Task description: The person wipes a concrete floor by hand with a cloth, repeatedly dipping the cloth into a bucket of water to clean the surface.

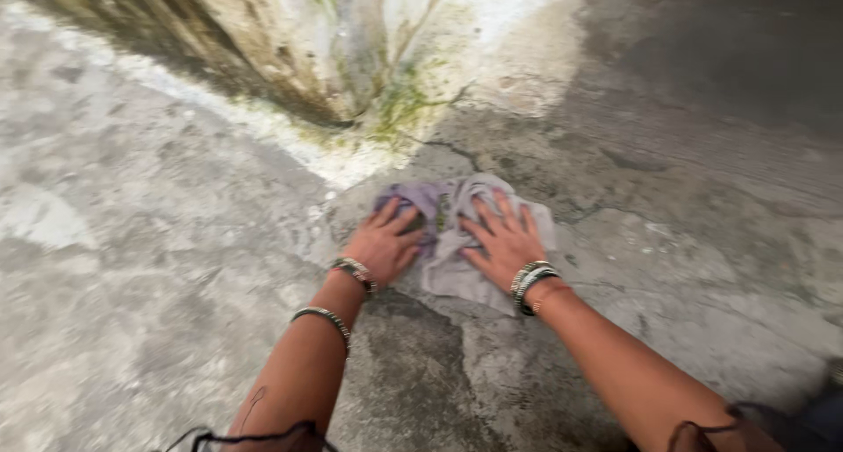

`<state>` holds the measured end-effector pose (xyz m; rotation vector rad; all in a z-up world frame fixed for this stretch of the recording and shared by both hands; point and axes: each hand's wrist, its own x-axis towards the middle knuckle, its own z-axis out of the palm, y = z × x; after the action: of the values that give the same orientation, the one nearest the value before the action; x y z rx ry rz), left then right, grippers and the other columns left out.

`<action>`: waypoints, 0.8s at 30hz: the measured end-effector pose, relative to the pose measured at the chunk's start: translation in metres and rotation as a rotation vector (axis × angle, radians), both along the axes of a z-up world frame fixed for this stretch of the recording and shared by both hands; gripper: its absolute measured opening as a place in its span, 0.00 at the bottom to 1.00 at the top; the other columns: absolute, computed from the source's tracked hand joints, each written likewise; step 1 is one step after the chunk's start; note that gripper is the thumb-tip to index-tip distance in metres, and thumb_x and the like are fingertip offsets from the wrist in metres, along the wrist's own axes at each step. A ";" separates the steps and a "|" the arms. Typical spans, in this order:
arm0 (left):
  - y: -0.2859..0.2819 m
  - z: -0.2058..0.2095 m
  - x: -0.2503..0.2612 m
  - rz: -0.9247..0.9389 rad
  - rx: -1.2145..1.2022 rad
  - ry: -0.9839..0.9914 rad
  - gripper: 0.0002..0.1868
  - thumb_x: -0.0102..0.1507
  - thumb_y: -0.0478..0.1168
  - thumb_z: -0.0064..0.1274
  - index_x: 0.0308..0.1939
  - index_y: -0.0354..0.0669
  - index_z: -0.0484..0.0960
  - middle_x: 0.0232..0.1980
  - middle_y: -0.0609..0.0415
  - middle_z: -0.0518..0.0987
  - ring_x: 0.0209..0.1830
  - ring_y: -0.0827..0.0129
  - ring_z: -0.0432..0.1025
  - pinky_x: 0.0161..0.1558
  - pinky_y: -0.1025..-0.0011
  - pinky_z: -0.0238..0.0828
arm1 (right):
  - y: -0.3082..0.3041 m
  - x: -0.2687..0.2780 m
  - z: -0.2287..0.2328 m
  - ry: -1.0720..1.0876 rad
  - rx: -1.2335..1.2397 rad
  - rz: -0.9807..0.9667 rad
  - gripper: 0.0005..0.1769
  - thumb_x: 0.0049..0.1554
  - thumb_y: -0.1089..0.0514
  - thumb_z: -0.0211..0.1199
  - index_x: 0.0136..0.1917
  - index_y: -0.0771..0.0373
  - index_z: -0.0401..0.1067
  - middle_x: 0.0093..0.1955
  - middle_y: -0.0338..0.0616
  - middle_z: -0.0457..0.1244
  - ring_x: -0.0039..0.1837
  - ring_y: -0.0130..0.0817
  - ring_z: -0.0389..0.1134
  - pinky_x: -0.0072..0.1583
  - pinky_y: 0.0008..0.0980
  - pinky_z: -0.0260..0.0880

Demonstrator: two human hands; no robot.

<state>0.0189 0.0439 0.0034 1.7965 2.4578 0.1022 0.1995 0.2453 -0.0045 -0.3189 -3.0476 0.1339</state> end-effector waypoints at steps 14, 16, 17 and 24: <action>0.190 -0.035 0.143 -0.278 0.074 -0.529 0.22 0.62 0.69 0.45 0.46 0.70 0.89 0.76 0.58 0.67 0.81 0.52 0.48 0.78 0.46 0.38 | 0.045 0.233 -0.029 0.078 0.172 -0.960 0.36 0.60 0.33 0.45 0.80 0.33 0.53 0.84 0.42 0.45 0.84 0.57 0.36 0.75 0.70 0.38; 0.183 -0.040 0.141 -0.308 0.200 -0.581 0.22 0.61 0.68 0.49 0.42 0.66 0.90 0.72 0.58 0.73 0.80 0.54 0.54 0.78 0.48 0.42 | 0.019 0.225 -0.043 0.097 0.229 -1.086 0.37 0.59 0.35 0.44 0.81 0.35 0.53 0.84 0.45 0.44 0.84 0.61 0.35 0.74 0.72 0.36; 0.182 -0.040 0.137 -0.350 0.253 -0.567 0.21 0.61 0.66 0.51 0.40 0.62 0.90 0.70 0.55 0.74 0.78 0.52 0.56 0.76 0.47 0.43 | 0.001 0.210 -0.050 0.087 0.262 -1.146 0.39 0.58 0.36 0.44 0.82 0.36 0.53 0.84 0.46 0.44 0.83 0.63 0.34 0.73 0.73 0.36; 0.175 -0.021 0.116 -0.290 0.247 -0.655 0.23 0.65 0.61 0.55 0.34 0.45 0.83 0.45 0.54 0.82 0.50 0.60 0.76 0.56 0.61 0.73 | -0.113 0.093 -0.008 -0.157 -0.089 -0.994 0.35 0.57 0.34 0.47 0.74 0.47 0.60 0.84 0.44 0.40 0.83 0.61 0.28 0.72 0.72 0.32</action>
<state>0.1348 0.2193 -0.0180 1.8002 1.7728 0.8494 0.2927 0.1318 -0.0124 -1.8158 -2.6203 0.1751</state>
